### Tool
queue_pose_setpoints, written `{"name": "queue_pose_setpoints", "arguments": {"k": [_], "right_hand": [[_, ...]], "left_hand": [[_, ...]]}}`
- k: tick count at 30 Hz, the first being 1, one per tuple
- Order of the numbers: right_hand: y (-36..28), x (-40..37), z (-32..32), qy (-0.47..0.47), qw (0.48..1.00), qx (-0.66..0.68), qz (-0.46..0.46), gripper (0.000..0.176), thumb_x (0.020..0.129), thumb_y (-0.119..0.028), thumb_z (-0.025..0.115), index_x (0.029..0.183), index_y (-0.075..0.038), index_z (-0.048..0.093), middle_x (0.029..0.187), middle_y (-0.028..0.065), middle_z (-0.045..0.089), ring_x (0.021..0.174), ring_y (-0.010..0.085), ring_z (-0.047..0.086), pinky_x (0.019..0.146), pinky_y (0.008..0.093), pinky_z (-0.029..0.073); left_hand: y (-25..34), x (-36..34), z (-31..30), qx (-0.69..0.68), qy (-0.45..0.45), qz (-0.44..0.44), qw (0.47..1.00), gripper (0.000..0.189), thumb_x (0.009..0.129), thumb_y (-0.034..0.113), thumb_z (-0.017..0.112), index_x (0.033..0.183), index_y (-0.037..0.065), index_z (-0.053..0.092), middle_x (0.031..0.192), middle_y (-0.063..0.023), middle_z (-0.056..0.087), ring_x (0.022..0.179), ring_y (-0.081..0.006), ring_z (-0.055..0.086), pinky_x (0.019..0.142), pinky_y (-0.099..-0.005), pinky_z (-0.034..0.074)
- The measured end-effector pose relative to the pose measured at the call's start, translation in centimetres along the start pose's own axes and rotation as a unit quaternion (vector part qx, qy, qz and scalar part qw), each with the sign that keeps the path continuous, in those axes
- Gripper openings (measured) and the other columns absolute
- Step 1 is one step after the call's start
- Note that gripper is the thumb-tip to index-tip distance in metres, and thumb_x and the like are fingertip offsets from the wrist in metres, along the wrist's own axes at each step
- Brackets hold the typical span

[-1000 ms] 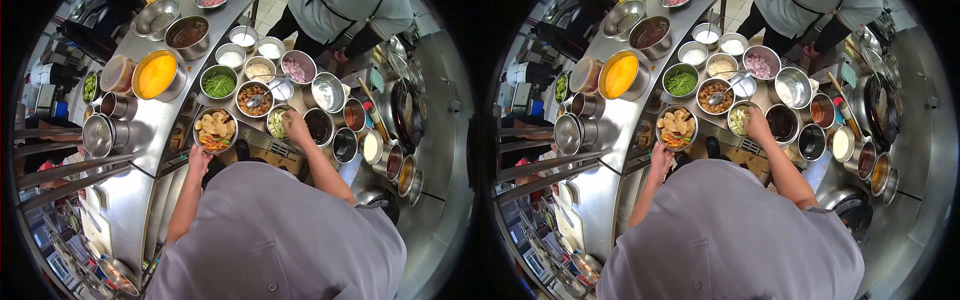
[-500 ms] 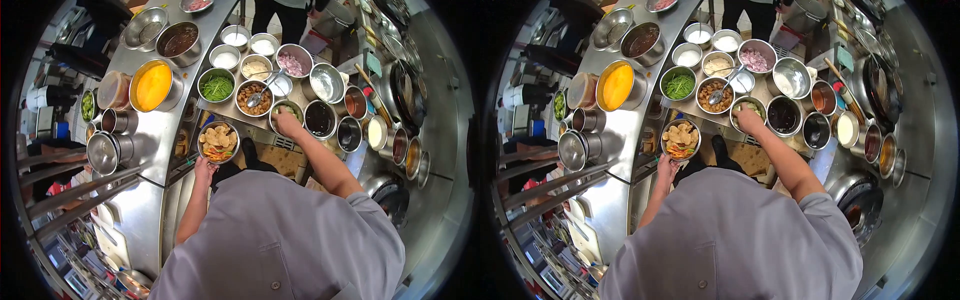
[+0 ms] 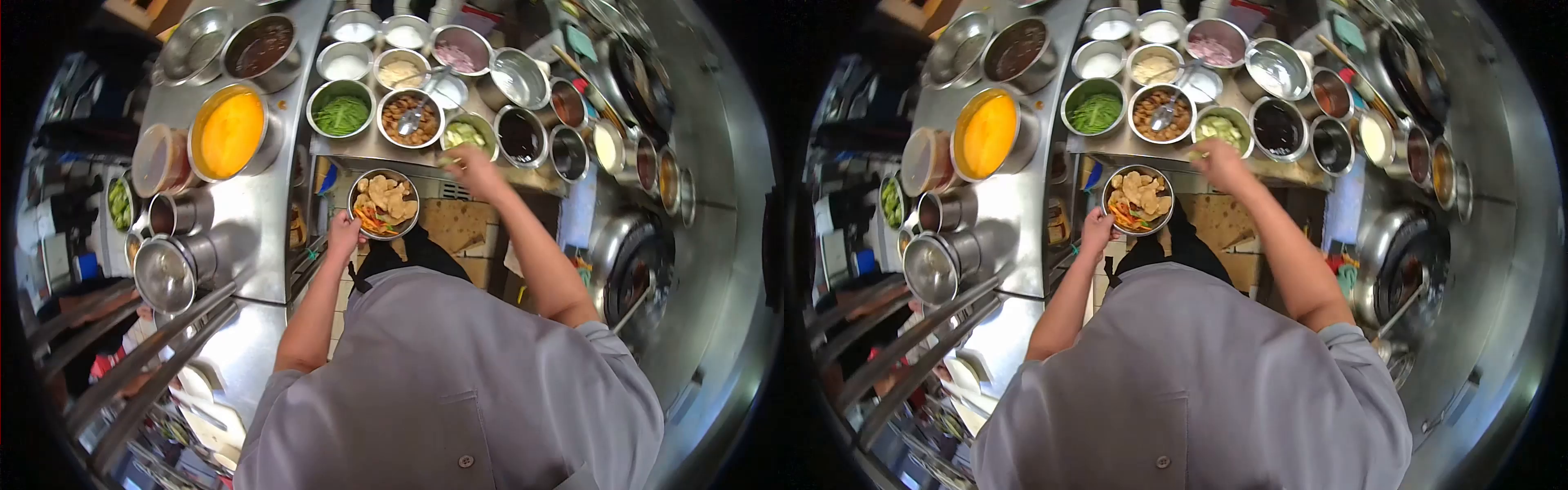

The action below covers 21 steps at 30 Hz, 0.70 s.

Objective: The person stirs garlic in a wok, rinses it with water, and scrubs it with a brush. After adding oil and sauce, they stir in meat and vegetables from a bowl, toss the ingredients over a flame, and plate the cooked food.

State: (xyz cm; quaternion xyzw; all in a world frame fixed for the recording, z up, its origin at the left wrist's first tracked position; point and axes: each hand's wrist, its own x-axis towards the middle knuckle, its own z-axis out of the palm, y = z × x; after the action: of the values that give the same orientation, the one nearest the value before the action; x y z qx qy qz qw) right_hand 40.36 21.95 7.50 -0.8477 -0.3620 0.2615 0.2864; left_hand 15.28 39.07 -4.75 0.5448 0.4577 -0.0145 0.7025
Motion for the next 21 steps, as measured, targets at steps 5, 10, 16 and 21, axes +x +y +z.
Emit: {"name": "queue_pose_setpoints", "arguments": {"k": [5, 10, 16, 21], "right_hand": [[-0.3, -6.5, 4.8, -0.03, 0.999, -0.001, -0.012, 0.027, 0.077, -0.013, 0.066, 0.104, -0.008, 0.064, 0.103, 0.0182, 0.059, 0.091, 0.0329, 0.058, 0.081, 0.0388, 0.047], [1.8, -17.8, -2.7, 0.199, 0.961, 0.106, 0.162, 0.03, 0.079, -0.011, 0.065, 0.109, -0.009, 0.062, 0.102, 0.0138, 0.062, 0.09, 0.0227, 0.061, 0.078, 0.0336, 0.049], [7.4, -40.4, -9.7, 0.514, 0.676, -0.204, 0.487, 0.044, 0.076, -0.027, 0.069, 0.114, -0.009, 0.057, 0.109, 0.0158, 0.055, 0.103, 0.0338, 0.052, 0.088, 0.0417, 0.043], [15.1, -49.4, -6.6, 0.41, 0.638, -0.094, 0.645, 0.05, 0.076, -0.027, 0.064, 0.118, -0.005, 0.05, 0.11, 0.0208, 0.055, 0.105, 0.0375, 0.053, 0.089, 0.0439, 0.044]], "left_hand": [[1.6, 0.3, 3.0, 0.064, -0.149, -0.021, 0.987, 0.005, 0.085, 0.009, 0.049, 0.089, 0.006, 0.051, 0.069, -0.0034, 0.06, 0.052, -0.0089, 0.058, 0.047, -0.0202, 0.047], [4.6, -2.7, 8.4, 0.106, -0.238, -0.062, 0.964, 0.008, 0.085, 0.011, 0.05, 0.09, 0.006, 0.051, 0.07, -0.0037, 0.059, 0.053, -0.0091, 0.057, 0.047, -0.021, 0.048], [6.0, -6.3, 16.6, 0.087, -0.318, -0.052, 0.943, 0.013, 0.087, 0.014, 0.053, 0.098, 0.008, 0.057, 0.075, -0.0008, 0.058, 0.054, -0.0073, 0.053, 0.044, -0.0192, 0.043], [8.0, -9.0, 24.8, 0.037, -0.404, -0.031, 0.914, 0.007, 0.089, 0.012, 0.051, 0.095, 0.01, 0.053, 0.077, -0.0018, 0.062, 0.056, -0.0106, 0.057, 0.047, -0.022, 0.044]]}}
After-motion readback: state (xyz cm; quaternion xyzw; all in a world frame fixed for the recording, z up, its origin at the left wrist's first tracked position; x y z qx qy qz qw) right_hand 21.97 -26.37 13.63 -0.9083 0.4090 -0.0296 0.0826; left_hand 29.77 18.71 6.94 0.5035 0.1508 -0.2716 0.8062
